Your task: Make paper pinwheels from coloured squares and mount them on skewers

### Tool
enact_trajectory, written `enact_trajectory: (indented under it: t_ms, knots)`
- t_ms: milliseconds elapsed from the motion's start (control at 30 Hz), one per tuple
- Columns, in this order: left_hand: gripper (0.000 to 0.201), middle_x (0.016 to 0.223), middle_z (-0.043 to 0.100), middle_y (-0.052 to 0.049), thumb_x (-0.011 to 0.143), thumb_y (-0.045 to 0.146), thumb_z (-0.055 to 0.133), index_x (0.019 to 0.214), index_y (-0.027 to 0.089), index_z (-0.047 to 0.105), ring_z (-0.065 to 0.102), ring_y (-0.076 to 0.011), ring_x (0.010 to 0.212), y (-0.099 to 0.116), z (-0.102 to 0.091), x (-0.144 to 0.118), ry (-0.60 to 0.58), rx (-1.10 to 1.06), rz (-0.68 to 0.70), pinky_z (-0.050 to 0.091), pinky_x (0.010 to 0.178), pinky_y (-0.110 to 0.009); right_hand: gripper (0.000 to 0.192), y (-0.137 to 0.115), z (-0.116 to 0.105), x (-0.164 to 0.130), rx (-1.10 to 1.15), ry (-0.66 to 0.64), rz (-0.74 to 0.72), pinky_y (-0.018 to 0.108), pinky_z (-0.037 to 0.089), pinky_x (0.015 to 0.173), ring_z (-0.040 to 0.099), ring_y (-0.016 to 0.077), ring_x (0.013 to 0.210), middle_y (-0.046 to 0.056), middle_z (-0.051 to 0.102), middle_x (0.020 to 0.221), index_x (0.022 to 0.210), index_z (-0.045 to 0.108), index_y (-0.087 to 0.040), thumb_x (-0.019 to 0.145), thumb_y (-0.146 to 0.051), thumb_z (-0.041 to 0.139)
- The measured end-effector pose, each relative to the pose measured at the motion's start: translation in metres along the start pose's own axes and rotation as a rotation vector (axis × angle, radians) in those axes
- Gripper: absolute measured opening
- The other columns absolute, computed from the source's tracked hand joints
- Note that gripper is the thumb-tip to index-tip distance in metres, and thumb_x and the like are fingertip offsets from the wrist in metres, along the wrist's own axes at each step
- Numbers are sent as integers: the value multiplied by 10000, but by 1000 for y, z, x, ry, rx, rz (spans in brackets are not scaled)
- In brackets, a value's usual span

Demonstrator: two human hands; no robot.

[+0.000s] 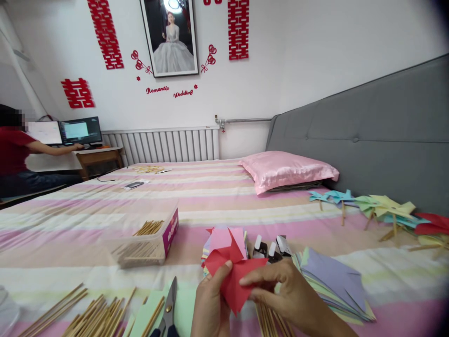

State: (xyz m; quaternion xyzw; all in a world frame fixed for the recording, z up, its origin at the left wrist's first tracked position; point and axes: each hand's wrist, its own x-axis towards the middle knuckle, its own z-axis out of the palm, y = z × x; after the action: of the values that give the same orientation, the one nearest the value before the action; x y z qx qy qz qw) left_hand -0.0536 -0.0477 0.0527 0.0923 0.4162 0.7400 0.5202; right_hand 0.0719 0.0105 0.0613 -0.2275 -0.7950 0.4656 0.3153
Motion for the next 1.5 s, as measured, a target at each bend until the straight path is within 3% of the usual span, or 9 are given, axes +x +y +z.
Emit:
enact_trajectory:
  t_ms: [233, 500, 800, 1000, 1500]
  knots:
    - [78, 549, 671, -24, 630, 158, 699, 675, 107, 661, 629, -142, 569, -5, 2, 0, -51, 3, 69, 478, 524, -198, 61, 4, 3, 4, 283, 100, 22, 207, 485, 585, 623, 147, 614, 17, 702, 651, 692, 719, -183, 700, -224, 674]
    - [144, 565, 700, -30, 618, 240, 730, 668, 111, 691, 611, -122, 553, -13, 1, 2, -13, 108, 213, 477, 558, -198, 202, 6, 13, 6, 461, 238, 151, 147, 411, 426, 567, 84, 447, -28, 602, 508, 627, 626, -152, 699, -334, 676]
    - [197, 613, 740, -38, 538, 269, 777, 655, 118, 730, 607, -122, 550, -13, 5, -2, 47, 218, 291, 472, 542, -185, 268, 0, 14, 6, 385, 321, 217, 164, 397, 418, 565, 98, 440, -27, 572, 500, 588, 564, -152, 700, -377, 655]
    - [171, 530, 717, -5, 522, 280, 782, 572, 129, 718, 574, -92, 481, -14, 9, -5, 44, 252, 329, 447, 483, -152, 265, 3, 14, 6, 351, 357, 212, 176, 390, 418, 559, 108, 441, -23, 573, 500, 583, 541, -161, 718, -372, 629]
    - [191, 577, 731, -32, 516, 266, 785, 625, 122, 722, 616, -123, 521, -17, 6, -1, 78, 219, 296, 478, 523, -186, 253, 6, 16, 5, 331, 325, 176, 219, 416, 493, 545, 117, 479, -23, 560, 501, 593, 504, -167, 739, -344, 612]
